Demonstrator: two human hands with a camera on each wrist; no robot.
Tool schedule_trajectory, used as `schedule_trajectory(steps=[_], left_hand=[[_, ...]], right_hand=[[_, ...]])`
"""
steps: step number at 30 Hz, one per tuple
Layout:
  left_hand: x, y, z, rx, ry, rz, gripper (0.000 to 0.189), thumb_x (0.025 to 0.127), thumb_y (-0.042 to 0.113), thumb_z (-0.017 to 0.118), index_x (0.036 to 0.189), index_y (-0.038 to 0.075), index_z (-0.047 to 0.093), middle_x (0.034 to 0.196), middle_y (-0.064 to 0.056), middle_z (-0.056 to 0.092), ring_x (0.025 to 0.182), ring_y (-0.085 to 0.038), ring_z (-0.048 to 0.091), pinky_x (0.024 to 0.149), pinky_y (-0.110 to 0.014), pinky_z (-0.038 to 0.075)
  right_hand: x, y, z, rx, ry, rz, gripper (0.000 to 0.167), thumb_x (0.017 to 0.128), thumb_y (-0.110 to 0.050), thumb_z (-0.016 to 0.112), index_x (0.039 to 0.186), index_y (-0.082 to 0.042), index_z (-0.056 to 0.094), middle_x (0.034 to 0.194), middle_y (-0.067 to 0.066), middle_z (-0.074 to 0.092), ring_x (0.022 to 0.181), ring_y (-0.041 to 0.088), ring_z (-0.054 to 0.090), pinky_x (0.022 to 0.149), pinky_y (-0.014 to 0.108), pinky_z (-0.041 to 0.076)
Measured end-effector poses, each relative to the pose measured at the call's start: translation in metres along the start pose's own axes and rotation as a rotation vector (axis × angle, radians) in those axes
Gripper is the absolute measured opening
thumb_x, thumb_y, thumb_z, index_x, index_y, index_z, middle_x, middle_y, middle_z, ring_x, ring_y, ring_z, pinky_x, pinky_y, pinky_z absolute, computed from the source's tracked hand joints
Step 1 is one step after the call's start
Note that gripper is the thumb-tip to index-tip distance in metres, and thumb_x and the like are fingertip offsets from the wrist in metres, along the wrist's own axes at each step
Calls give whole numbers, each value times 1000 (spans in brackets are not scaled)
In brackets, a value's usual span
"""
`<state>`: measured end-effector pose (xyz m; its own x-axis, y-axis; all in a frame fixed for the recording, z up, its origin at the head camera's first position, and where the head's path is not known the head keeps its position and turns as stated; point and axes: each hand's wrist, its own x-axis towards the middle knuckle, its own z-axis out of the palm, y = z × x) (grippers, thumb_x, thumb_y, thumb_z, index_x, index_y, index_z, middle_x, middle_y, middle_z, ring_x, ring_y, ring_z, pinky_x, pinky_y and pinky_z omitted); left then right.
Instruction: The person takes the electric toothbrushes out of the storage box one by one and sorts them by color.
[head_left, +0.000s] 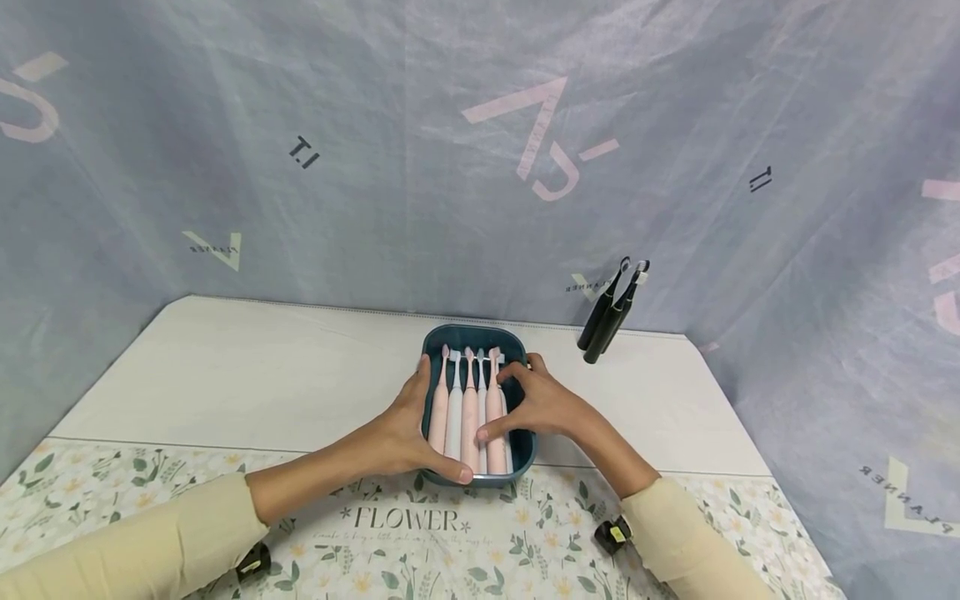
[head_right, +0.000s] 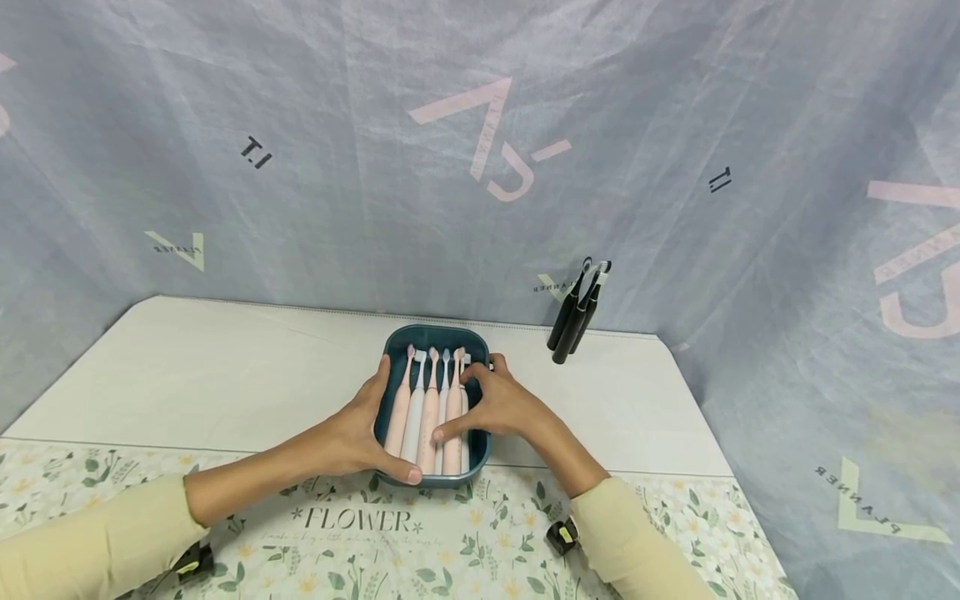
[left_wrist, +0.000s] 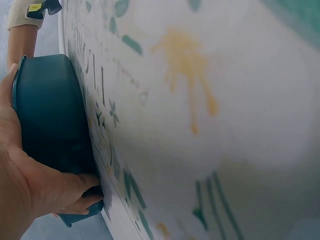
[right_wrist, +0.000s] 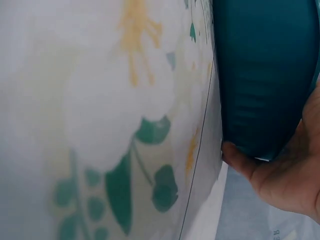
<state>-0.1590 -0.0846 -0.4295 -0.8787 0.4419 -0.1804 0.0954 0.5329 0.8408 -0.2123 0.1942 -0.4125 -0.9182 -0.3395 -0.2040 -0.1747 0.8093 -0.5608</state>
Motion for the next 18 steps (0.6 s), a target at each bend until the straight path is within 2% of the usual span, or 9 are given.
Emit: schedule_trajectory(steps=[5,12,18], left_hand=[[1,0,0,-15,0,-6,181,65,63,109,177,28,-29,190,-16,-17,177,-47,0,136,-73,28],[2,-1,1,-14,4,-12,181,65,62,109,177,27,-29,190,-16,-16,177,-46,0,136,-72,28],[3,0,1,-18,6,-11,181,66,61,109,177,26,-29,190,-17,-15,177,-48,1,136,-72,29]], right_hand=[[3,1,1,37,-26,0,105,72,-69,101,157,-20,61,176,30,28,154,52,51,115,68,55],[6,3,1,153,-61,37,100,77,-51,105,158,-15,60,182,32,17,164,55,38,121,67,51],[7,3,2,199,-62,35,97,76,-41,107,155,-10,60,174,31,28,160,53,41,121,64,52]])
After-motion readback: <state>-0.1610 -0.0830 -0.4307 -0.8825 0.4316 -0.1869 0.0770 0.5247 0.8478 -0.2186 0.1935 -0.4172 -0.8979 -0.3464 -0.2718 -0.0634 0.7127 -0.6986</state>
